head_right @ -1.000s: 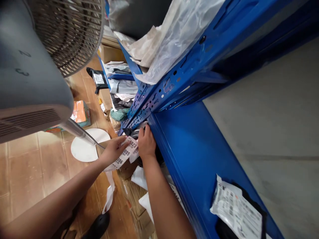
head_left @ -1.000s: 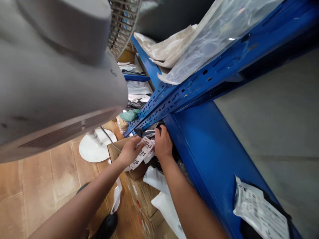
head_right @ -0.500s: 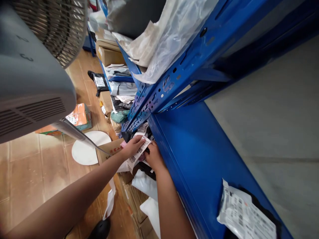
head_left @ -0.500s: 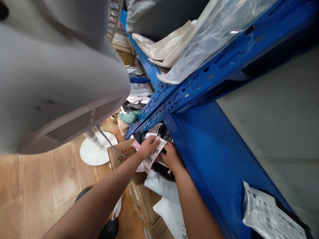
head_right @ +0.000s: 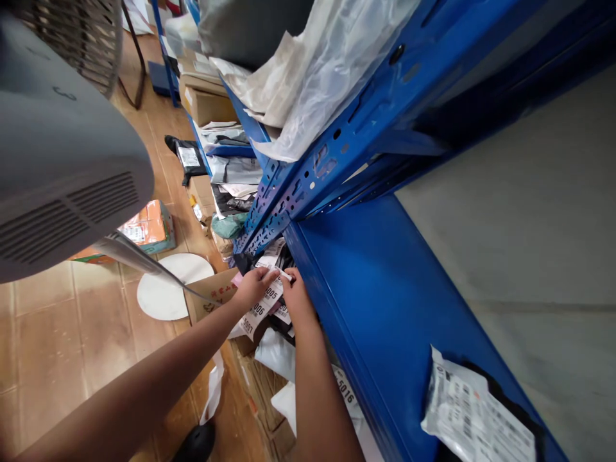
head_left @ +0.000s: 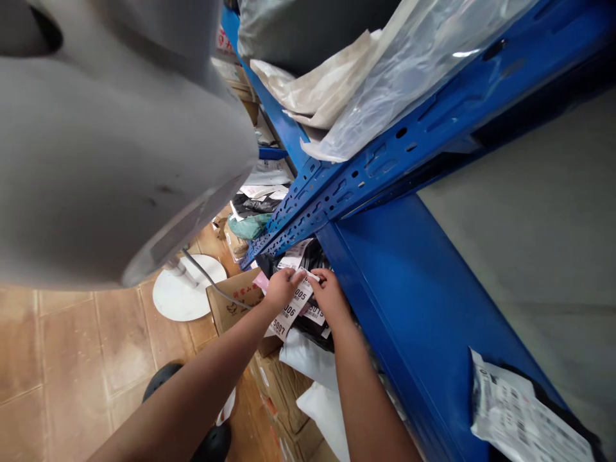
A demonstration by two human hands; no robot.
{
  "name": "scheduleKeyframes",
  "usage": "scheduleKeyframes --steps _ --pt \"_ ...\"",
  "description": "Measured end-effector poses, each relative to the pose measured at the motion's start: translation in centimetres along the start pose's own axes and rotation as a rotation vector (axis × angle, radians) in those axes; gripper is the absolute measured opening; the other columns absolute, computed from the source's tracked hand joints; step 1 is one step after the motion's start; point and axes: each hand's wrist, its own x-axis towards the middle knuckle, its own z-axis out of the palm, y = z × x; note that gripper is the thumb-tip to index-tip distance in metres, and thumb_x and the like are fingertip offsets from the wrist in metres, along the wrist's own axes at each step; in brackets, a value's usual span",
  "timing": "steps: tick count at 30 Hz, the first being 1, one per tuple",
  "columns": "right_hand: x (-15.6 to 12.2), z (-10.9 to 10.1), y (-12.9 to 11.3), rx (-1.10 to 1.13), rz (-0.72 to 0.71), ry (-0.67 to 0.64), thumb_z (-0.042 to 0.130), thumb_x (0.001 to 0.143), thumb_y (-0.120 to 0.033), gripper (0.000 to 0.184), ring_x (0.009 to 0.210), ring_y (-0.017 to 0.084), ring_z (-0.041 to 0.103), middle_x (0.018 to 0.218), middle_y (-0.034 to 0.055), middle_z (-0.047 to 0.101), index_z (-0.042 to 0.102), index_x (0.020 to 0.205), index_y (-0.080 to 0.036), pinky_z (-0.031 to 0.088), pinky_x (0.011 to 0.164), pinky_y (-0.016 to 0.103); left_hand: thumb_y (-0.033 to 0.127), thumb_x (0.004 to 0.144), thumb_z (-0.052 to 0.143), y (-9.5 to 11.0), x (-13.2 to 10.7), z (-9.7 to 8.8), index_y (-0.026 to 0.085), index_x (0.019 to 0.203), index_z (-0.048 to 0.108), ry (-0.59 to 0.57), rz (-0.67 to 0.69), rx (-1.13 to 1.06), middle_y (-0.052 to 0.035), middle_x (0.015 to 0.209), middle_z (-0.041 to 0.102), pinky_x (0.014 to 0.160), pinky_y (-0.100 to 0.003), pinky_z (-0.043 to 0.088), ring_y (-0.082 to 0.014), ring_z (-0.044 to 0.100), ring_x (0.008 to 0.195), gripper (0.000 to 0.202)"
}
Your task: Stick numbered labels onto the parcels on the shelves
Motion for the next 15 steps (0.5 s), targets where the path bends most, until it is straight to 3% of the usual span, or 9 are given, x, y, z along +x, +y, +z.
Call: scheduleKeyframes --steps 4,7,12,15 --pt "-0.1 0.0 -0.2 -0.1 0.021 0.047 0.053 0.072 -0.027 0.009 0.07 0.02 0.058 0.072 0.003 0.062 0.056 0.073 -0.019 0.045 0.068 0.033 0.047 0.078 0.047 0.3 0.0 -0.1 0.02 0.051 0.043 -0.004 -0.07 0.007 0.0037 0.045 0.04 0.045 -0.024 0.026 -0.0114 0.04 0.045 0.039" --pt "-0.2 0.0 -0.7 -0.186 0.02 0.075 0.051 0.075 -0.025 0.007 0.073 0.02 0.058 0.075 0.0039 0.063 0.056 0.076 -0.019 0.044 0.07 0.032 0.042 0.075 0.053 0.6 -0.1 -0.4 0.019 0.057 0.05 -0.015 -0.085 0.016 0.0033 0.05 0.048 0.046 -0.023 0.031 -0.0119 0.046 0.048 0.03" --pt "-0.6 0.2 -1.5 -0.361 0.014 0.091 0.051 0.078 -0.018 0.007 0.08 0.022 0.058 0.082 0.0076 0.064 0.059 0.078 -0.018 0.041 0.073 0.031 0.039 0.079 0.053 0.8 -0.3 -0.2 0.02 0.049 0.041 0.036 -0.104 0.14 0.0035 0.045 0.044 0.046 -0.024 0.028 -0.0123 0.045 0.046 0.038" --pt "-0.8 0.3 -2.1 -0.45 0.026 0.096 0.051 0.08 -0.015 0.01 0.077 0.021 0.057 0.082 0.0083 0.064 0.061 0.08 -0.017 0.039 0.068 0.029 0.04 0.084 0.047 0.7 -0.8 0.2 0.019 0.054 0.046 0.076 -0.065 0.232 0.0015 0.054 0.052 0.051 -0.024 0.031 -0.014 0.052 0.057 0.036"
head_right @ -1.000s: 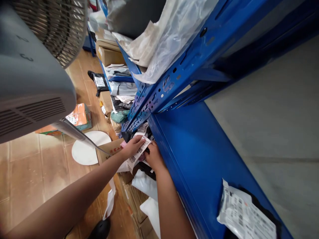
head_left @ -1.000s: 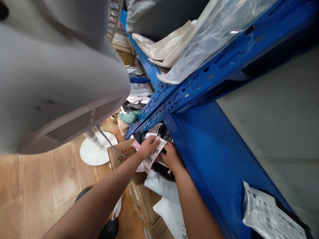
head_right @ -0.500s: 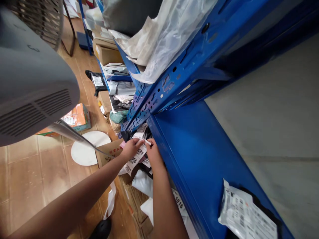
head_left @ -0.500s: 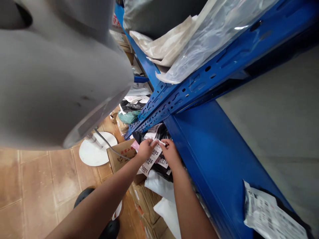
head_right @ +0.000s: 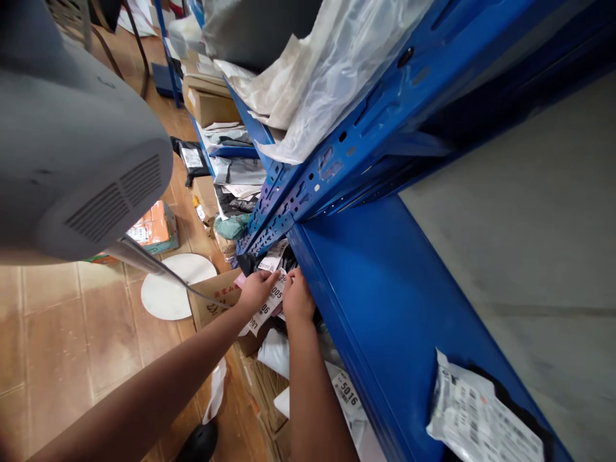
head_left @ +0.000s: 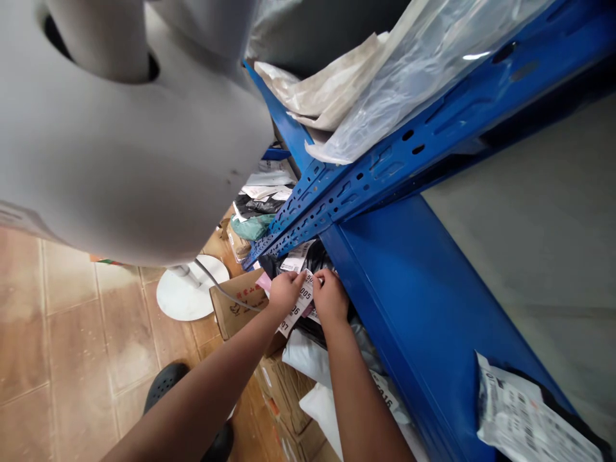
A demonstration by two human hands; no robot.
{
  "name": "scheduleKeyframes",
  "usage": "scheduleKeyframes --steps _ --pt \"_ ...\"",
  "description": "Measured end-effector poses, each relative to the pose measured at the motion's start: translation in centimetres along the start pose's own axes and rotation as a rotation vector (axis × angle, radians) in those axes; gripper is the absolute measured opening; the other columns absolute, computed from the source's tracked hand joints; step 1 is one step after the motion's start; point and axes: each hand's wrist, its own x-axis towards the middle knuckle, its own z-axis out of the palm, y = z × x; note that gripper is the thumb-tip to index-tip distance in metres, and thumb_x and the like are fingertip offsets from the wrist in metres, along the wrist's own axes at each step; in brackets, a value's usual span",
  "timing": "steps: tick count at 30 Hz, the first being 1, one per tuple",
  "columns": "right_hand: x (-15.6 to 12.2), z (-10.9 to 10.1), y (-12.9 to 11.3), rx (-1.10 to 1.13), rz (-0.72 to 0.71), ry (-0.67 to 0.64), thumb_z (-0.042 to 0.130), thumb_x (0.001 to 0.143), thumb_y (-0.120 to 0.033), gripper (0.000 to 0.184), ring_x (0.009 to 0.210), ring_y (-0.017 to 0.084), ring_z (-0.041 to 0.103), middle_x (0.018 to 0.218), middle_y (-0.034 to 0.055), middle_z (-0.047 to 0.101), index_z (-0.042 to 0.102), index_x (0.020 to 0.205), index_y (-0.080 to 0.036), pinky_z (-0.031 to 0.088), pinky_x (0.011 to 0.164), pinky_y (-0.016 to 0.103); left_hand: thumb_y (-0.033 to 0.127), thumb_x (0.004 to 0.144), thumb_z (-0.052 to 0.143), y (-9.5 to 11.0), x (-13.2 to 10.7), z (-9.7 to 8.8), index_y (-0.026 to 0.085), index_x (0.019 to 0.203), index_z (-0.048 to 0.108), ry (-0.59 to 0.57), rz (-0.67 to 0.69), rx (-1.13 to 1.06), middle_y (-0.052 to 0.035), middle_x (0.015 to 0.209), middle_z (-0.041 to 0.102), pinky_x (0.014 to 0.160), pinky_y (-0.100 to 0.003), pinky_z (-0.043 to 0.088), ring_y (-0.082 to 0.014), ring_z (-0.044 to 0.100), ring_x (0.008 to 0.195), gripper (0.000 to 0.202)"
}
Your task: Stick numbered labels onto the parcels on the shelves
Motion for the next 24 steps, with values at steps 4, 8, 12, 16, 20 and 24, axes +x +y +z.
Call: scheduleKeyframes --steps 4,8,12,16,20,24 --pt "-0.2 -0.1 -0.5 -0.086 0.0 0.013 0.053 0.082 -0.013 0.011 0.075 0.019 0.056 0.084 0.0074 0.065 0.062 0.082 -0.018 0.036 0.063 0.026 0.041 0.083 0.051 -0.2 -0.7 0.0 0.018 0.073 0.056 0.027 0.05 0.159 -0.0023 0.069 0.061 0.058 -0.025 0.034 -0.0181 0.058 0.069 0.026" --pt "-0.4 0.0 -0.6 -0.149 -0.01 0.026 0.054 0.083 -0.012 0.011 0.076 0.019 0.057 0.086 0.008 0.066 0.063 0.083 -0.018 0.034 0.061 0.026 0.045 0.085 0.045 0.3 -0.4 -0.4 0.016 0.109 0.057 -0.022 0.11 0.32 -0.0091 0.077 0.067 0.062 -0.03 0.039 -0.0257 0.063 0.076 0.039" --pt "-0.4 0.0 -0.5 -0.189 -0.009 0.032 0.053 0.084 -0.012 0.011 0.082 0.021 0.058 0.089 0.0096 0.066 0.063 0.085 -0.017 0.035 0.065 0.027 0.044 0.082 0.046 1.1 0.6 -0.8 0.023 0.137 0.037 -0.12 0.209 0.433 -0.0121 0.089 0.071 0.069 -0.034 0.043 -0.0309 0.065 0.085 0.06" --pt "-0.4 -0.1 -0.5 -0.21 -0.003 0.026 0.052 0.085 -0.012 0.012 0.084 0.02 0.059 0.09 0.0086 0.067 0.062 0.087 -0.019 0.035 0.065 0.026 0.048 0.083 0.042 1.4 1.2 -1.1 0.026 0.141 0.033 -0.173 0.231 0.488 -0.0138 0.098 0.07 0.071 -0.036 0.046 -0.0321 0.064 0.092 0.063" --pt "-0.5 -0.1 -0.5 -0.224 0.003 0.009 0.052 0.086 -0.013 0.013 0.085 0.021 0.059 0.092 0.0089 0.067 0.063 0.088 -0.018 0.036 0.067 0.026 0.05 0.082 0.04 1.5 1.1 -1.3 0.025 0.143 0.029 -0.196 0.225 0.518 -0.0133 0.101 0.07 0.073 -0.036 0.047 -0.0316 0.064 0.094 0.066" --pt "-0.5 0.0 -0.4 -0.227 -0.009 0.021 0.052 0.086 -0.012 0.013 0.085 0.021 0.06 0.093 0.009 0.068 0.063 0.089 -0.017 0.036 0.067 0.026 0.051 0.083 0.039 1.5 1.1 -1.4 0.025 0.143 0.028 -0.201 0.223 0.533 -0.0128 0.103 0.069 0.074 -0.035 0.047 -0.0311 0.064 0.096 0.067"
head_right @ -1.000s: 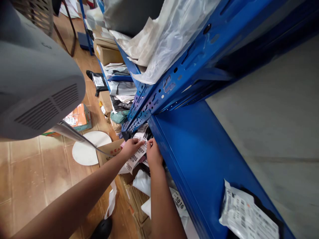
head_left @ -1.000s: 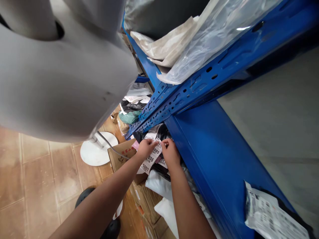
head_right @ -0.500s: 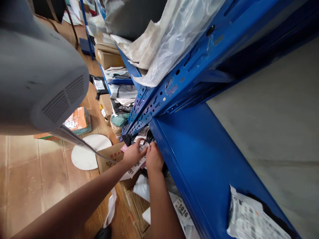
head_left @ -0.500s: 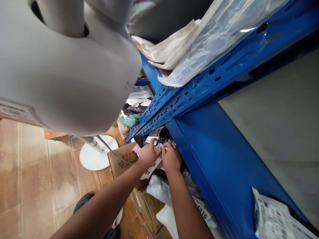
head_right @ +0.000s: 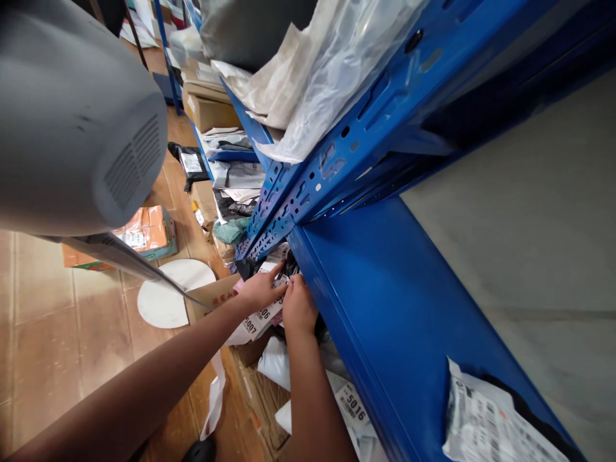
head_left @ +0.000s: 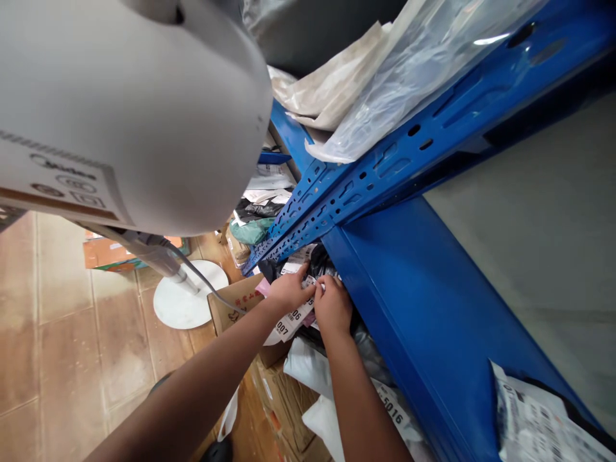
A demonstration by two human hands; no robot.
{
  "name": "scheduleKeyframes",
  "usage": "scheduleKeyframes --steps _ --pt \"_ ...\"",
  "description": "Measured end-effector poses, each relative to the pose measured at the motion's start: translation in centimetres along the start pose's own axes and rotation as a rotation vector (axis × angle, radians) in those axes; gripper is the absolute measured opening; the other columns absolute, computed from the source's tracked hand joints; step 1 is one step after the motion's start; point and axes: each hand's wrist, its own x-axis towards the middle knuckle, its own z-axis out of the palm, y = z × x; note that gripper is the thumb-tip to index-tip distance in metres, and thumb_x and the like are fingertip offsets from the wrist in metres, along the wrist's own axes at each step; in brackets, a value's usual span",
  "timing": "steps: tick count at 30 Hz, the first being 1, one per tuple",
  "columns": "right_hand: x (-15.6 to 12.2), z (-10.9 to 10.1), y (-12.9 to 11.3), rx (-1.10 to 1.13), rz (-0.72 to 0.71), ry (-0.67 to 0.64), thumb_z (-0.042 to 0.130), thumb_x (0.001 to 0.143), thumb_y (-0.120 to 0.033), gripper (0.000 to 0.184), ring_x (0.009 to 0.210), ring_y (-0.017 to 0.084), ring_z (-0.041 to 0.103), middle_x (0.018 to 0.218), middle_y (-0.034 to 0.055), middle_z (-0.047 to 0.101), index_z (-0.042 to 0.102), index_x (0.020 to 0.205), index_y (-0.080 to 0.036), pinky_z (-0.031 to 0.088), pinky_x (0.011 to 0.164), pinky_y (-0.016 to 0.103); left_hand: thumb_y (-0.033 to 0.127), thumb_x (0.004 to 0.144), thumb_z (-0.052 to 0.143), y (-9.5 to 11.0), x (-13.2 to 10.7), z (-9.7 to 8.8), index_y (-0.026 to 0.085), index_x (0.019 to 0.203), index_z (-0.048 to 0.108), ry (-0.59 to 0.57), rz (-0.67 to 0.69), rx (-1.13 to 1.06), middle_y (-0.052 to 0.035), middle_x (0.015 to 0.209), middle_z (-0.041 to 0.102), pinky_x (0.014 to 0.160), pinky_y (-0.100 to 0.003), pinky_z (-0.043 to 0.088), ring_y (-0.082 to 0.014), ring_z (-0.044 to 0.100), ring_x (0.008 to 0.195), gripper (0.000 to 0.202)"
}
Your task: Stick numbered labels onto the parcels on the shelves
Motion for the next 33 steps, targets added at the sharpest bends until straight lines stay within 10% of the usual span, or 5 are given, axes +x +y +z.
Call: scheduleKeyframes --steps 22,33 --pt "-0.4 0.6 0.3 0.002 -0.039 0.051 0.05 0.088 -0.016 0.013 0.082 0.02 0.059 0.092 0.0085 0.066 0.063 0.088 -0.018 0.034 0.065 0.027 0.044 0.08 0.046 -0.4 -0.4 0.4 0.024 0.14 0.035 0.039 -0.02 -0.185 -0.014 0.094 0.069 0.073 -0.037 0.043 -0.0336 0.063 0.091 0.065" --pt "-0.4 0.5 0.1 -0.028 -0.021 0.036 0.043 0.091 -0.015 0.019 0.079 0.019 0.059 0.091 0.0092 0.065 0.062 0.094 -0.017 0.034 0.061 0.027 0.029 0.079 0.049 -3.5 -3.1 4.7 0.013 0.122 0.045 0.122 -0.082 -0.925 0.0049 0.061 0.053 0.051 -0.022 0.039 -0.0121 0.051 0.053 0.046"
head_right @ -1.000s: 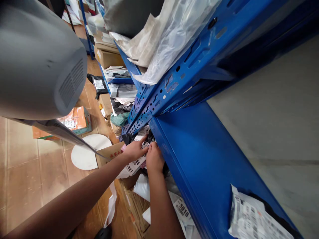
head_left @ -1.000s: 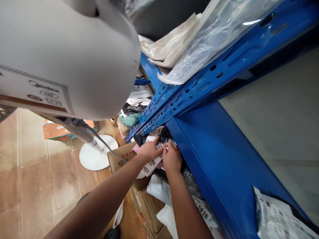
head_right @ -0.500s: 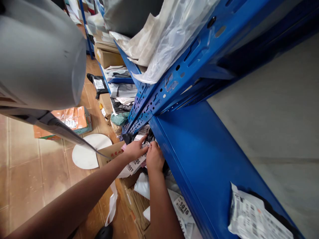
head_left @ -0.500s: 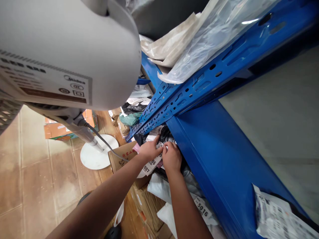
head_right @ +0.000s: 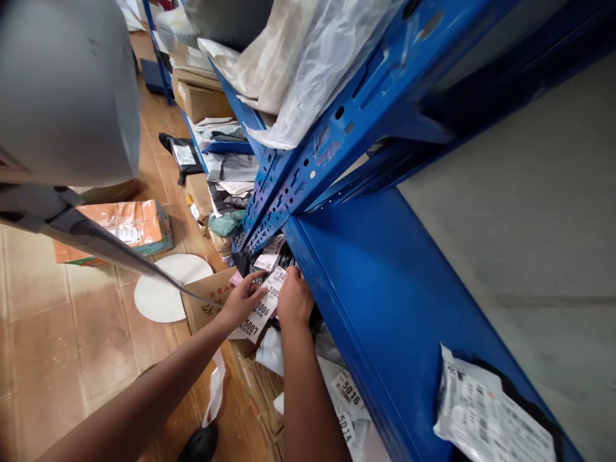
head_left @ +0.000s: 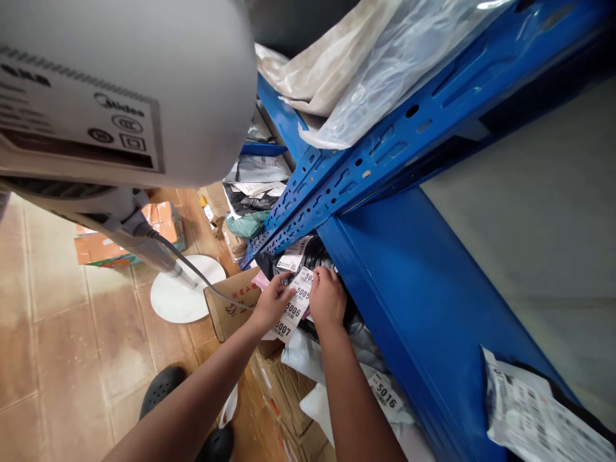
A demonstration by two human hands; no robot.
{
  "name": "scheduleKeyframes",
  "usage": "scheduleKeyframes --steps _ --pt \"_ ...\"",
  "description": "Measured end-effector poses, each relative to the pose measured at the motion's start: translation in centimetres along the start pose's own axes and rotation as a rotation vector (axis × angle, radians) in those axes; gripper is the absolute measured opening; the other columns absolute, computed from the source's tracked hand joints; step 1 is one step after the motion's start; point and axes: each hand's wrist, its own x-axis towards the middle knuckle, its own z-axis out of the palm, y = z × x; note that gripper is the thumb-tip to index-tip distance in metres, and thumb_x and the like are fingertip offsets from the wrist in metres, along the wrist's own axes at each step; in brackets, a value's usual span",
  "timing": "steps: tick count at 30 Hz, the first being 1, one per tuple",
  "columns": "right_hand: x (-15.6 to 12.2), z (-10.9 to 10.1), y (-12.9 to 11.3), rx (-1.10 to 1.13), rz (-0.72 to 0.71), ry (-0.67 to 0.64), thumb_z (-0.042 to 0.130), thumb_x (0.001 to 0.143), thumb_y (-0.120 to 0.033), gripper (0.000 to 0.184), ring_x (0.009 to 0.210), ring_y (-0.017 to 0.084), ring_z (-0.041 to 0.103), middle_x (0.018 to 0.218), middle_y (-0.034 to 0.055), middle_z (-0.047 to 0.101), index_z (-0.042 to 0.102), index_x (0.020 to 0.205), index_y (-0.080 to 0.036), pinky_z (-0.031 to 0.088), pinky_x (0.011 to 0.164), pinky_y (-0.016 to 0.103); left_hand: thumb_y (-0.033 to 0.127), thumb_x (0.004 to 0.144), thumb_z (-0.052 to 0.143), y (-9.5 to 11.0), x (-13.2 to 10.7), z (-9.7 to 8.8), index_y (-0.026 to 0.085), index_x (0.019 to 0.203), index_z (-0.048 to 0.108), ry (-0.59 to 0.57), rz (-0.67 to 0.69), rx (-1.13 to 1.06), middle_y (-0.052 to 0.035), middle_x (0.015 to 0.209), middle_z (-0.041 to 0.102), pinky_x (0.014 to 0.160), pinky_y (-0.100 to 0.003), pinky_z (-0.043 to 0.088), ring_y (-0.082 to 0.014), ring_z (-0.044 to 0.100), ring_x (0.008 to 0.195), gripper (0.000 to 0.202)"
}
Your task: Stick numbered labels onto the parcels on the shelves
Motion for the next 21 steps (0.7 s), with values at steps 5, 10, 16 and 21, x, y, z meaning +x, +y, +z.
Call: scheduleKeyframes --steps 5,10,16,21 --pt "-0.1 0.8 0.1 -0.031 -0.034 0.029 0.046 0.089 -0.017 0.016 0.078 0.019 0.06 0.094 0.0099 0.064 0.062 0.092 -0.018 0.037 0.063 0.027 0.036 0.069 0.065 0.1 0.2 0.1 0.016 0.09 0.058 0.109 -0.101 -0.122 0.0078 0.051 0.046 0.045 -0.02 0.032 -0.0097 0.045 0.045 0.03" --pt "0.5 1.1 0.1 -0.049 -0.029 0.048 0.044 0.087 -0.01 0.027 0.085 0.023 0.061 0.104 0.0157 0.059 0.062 0.106 -0.018 0.042 0.07 0.031 0.051 0.051 0.076 -0.6 -3.2 -1.4 0.017 0.055 0.047 0.148 -0.265 -0.205 0.0056 0.045 0.048 0.042 -0.021 0.03 -0.0084 0.043 0.042 0.045" --pt "-6.2 -1.0 -0.2 0.398 -0.296 0.261 0.045 0.087 -0.017 0.031 0.103 0.024 0.057 0.11 0.0155 0.058 0.059 0.115 -0.018 0.046 0.089 0.038 0.049 0.069 0.067 -1.3 -4.3 -3.5 0.015 0.081 0.057 0.147 -0.384 -0.637 -0.0018 0.065 0.063 0.059 -0.027 0.05 -0.015 0.06 0.057 0.037" --pt "-17.7 3.9 -0.3 0.772 -0.099 0.038 0.046 0.082 -0.025 0.021 0.06 0.021 0.058 0.071 0.0004 0.059 0.061 0.087 -0.038 0.052 0.056 0.036 0.036 0.078 0.062 1.3 0.5 -2.9 0.015 0.088 0.059 0.114 -0.47 -0.656 -0.0013 0.056 0.062 0.052 -0.029 0.052 -0.0159 0.059 0.047 0.024"
